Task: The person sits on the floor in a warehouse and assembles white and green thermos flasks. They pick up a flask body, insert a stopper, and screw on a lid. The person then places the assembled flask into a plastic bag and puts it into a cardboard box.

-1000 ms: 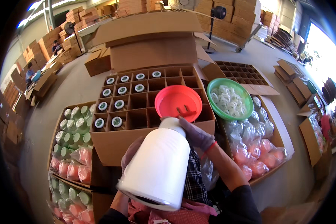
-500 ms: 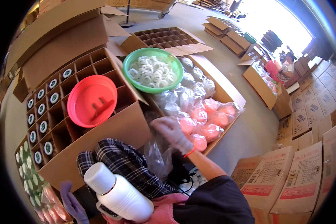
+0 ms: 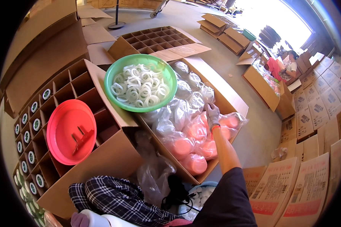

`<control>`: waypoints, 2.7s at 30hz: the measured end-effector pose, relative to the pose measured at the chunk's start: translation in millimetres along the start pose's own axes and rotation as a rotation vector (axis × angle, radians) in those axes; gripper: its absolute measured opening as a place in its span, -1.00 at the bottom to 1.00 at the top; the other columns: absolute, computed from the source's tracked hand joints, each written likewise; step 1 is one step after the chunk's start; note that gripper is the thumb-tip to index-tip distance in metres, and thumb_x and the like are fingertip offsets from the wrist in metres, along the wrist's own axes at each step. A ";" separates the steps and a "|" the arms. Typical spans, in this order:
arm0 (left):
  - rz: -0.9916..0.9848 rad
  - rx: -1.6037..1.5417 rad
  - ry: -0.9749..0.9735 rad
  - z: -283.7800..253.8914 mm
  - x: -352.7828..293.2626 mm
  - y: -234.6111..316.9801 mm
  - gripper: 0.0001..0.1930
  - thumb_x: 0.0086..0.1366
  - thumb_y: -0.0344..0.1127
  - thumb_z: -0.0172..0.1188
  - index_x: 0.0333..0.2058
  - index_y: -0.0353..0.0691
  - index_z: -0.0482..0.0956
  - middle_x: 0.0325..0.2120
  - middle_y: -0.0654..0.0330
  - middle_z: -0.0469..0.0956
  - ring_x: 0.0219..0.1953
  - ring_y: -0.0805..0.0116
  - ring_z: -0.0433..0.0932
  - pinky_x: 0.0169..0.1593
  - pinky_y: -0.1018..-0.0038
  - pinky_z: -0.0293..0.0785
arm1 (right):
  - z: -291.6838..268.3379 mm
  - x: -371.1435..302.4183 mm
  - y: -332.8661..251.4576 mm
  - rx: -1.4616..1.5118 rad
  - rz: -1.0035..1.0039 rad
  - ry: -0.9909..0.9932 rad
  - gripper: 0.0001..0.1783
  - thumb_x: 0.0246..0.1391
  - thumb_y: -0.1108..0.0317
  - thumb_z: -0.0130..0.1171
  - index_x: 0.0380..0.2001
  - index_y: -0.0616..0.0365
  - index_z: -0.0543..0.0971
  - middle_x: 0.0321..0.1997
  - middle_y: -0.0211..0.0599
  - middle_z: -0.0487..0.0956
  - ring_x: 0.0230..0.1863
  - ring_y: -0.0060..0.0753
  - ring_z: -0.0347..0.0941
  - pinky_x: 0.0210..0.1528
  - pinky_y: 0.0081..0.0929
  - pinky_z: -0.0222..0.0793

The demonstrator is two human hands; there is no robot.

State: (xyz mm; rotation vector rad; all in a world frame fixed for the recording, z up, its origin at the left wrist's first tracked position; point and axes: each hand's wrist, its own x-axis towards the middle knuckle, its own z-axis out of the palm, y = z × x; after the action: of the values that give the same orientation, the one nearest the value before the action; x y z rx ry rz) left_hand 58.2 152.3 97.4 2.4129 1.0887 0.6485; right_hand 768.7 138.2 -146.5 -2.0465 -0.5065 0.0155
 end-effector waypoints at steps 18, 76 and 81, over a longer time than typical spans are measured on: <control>0.032 -0.015 -0.098 26.0 67.3 -32.2 -0.60 0.36 -0.32 0.11 0.10 -0.41 0.47 0.10 -0.14 0.48 0.13 -0.08 0.47 0.18 0.13 0.39 | 16.8 139.8 123.4 -0.376 0.274 0.122 -0.40 -0.10 0.11 0.33 0.12 -0.31 0.60 0.25 0.12 0.40 0.18 0.12 0.41 0.24 -0.21 0.39; -0.177 -0.349 0.172 57.2 -202.7 -29.0 -0.29 0.40 0.05 0.03 0.32 -0.39 0.24 -0.22 -0.08 0.63 -0.25 -0.02 0.68 -0.19 0.26 0.58 | -76.4 -489.4 -239.6 0.011 -0.988 -0.741 -0.62 -0.08 0.29 0.18 -0.12 0.08 0.52 0.02 -0.17 0.45 0.09 -0.01 0.40 0.35 0.31 0.01; -0.086 -0.470 -0.140 55.9 -267.2 -6.4 -0.35 0.35 -0.21 0.18 0.35 -0.27 0.24 -0.13 -0.09 0.62 -0.24 0.04 0.66 -0.17 0.30 0.57 | -135.5 -492.6 -177.6 -0.062 -1.469 -1.304 -0.69 -0.01 0.23 0.20 -0.15 -0.02 0.56 0.00 -0.28 0.50 0.09 -0.27 0.41 0.38 0.23 0.03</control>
State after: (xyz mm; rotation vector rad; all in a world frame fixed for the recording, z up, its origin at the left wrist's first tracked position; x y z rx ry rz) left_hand -70.6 -60.3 -15.7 1.9657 0.8631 0.6154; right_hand 287.0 -75.8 -25.0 -1.0045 -2.6382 0.4532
